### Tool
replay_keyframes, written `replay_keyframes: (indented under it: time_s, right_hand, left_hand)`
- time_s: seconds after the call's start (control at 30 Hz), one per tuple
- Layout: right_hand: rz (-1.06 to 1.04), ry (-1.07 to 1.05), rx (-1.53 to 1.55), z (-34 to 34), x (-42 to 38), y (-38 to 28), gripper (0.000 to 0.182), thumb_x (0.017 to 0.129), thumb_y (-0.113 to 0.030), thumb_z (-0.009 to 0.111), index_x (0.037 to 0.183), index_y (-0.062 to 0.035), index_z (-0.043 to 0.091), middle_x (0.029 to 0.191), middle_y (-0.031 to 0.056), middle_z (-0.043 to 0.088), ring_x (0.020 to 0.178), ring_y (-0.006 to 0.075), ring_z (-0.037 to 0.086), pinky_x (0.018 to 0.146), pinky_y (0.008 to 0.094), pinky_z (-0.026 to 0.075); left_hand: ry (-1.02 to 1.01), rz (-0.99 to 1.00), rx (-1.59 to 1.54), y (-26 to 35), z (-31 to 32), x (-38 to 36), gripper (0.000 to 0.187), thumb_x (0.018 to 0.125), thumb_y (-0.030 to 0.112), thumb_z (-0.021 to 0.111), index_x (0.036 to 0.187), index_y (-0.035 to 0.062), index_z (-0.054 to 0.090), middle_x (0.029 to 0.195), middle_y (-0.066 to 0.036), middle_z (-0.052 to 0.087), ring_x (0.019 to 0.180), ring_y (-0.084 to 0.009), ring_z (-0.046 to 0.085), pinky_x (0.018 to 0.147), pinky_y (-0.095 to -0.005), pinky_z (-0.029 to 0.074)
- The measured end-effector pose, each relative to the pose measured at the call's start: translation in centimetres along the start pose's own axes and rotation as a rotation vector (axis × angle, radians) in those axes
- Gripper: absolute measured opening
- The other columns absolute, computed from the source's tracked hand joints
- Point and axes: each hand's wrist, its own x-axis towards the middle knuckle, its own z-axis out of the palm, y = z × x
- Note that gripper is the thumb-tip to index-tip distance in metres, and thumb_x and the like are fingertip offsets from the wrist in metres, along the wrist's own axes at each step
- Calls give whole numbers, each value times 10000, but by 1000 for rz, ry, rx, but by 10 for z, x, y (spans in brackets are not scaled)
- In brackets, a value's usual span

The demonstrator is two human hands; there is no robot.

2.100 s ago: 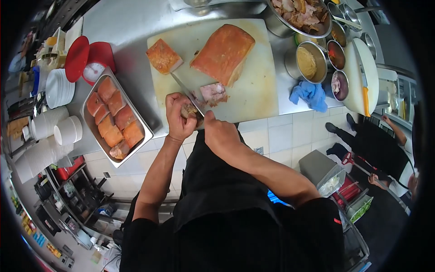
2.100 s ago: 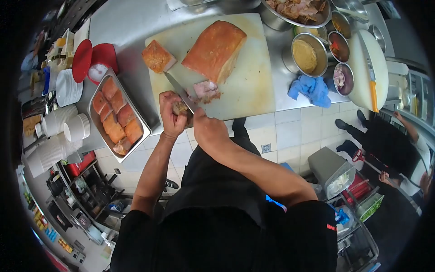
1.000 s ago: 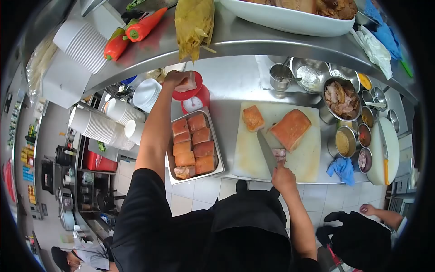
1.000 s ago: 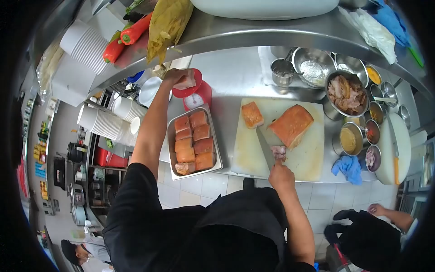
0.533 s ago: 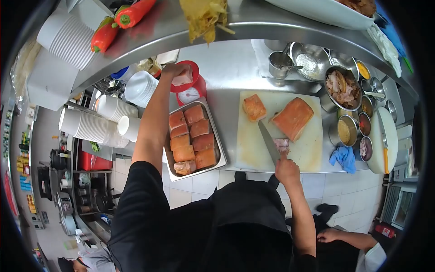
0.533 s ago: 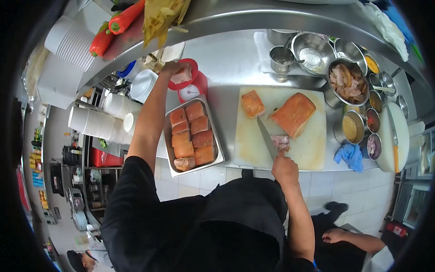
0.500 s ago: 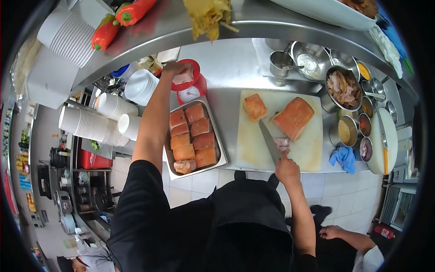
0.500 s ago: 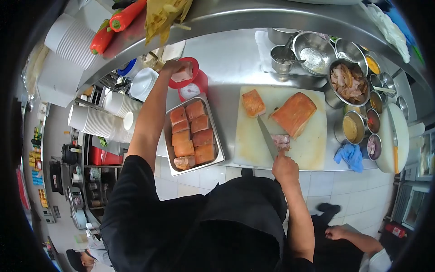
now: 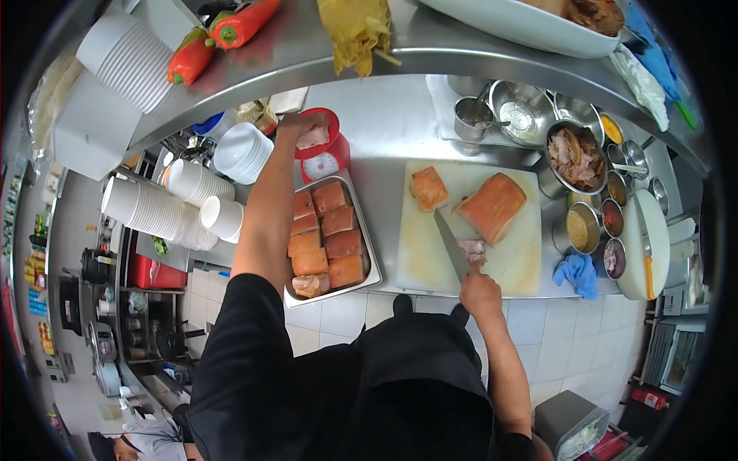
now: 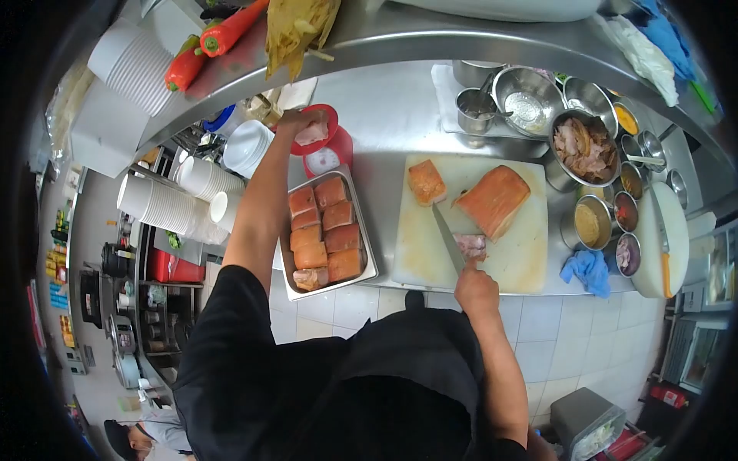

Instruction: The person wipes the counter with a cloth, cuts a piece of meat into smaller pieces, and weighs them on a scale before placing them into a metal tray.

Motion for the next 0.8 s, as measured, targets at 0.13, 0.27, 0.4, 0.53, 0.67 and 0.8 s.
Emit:
replay_keyframes:
  time_s: [0.13, 0.27, 0.4, 0.53, 0.67, 0.8]
  right_hand:
    - [4, -30, 43, 0, 1, 4, 420, 908, -189, 511, 1227, 80, 459, 758, 248, 661, 731, 409, 664, 691, 507, 528]
    - [-23, -68, 84, 1, 5, 10, 355, 902, -187, 510, 1162, 54, 490, 782, 254, 665, 762, 416, 666, 713, 513, 528]
    - [-15, -87, 173, -7, 8, 19, 337, 912, -207, 503, 1162, 18, 499, 828, 260, 665, 808, 443, 647, 758, 537, 504]
    - [-29, -115, 203, -12, 11, 27, 317, 918, -206, 500, 1144, 17, 513, 840, 261, 664, 827, 451, 640, 772, 532, 499]
    - [-50, -97, 287, -10, 0, 29, 317, 923, -203, 506, 1144, 24, 512, 829, 265, 661, 823, 449, 639, 765, 528, 497]
    - [-68, -84, 322, -10, -14, 31, 314, 925, -198, 512, 1146, 25, 511, 799, 264, 655, 799, 447, 640, 746, 529, 499]
  left_hand:
    - [-275, 101, -1080, -10, 19, -39, 559, 762, 374, 635, 1203, 33, 590, 1112, -130, 658, 964, -267, 664, 810, -382, 540]
    - [-666, 465, -1700, 41, 56, -175, 656, 675, 237, 628, 1278, 30, 478, 1170, -131, 581, 1058, -332, 598, 899, -483, 503]
    - [-647, 398, -1870, 68, 156, -252, 636, 545, 140, 601, 1172, 85, 508, 1172, -124, 561, 1134, -315, 548, 1045, -505, 414]
    - [-651, 286, -1731, 87, 207, -306, 590, 604, 62, 585, 1188, 90, 507, 1186, -132, 559, 1122, -303, 566, 1029, -467, 447]
    - [-586, 113, -1399, 88, 207, -331, 574, 709, 5, 607, 1264, 83, 484, 1052, -95, 579, 956, -184, 570, 831, -299, 468]
    - [-522, 82, -1280, 80, 206, -340, 641, 682, 23, 678, 1290, 97, 489, 1085, -79, 559, 982, -172, 559, 844, -292, 461]
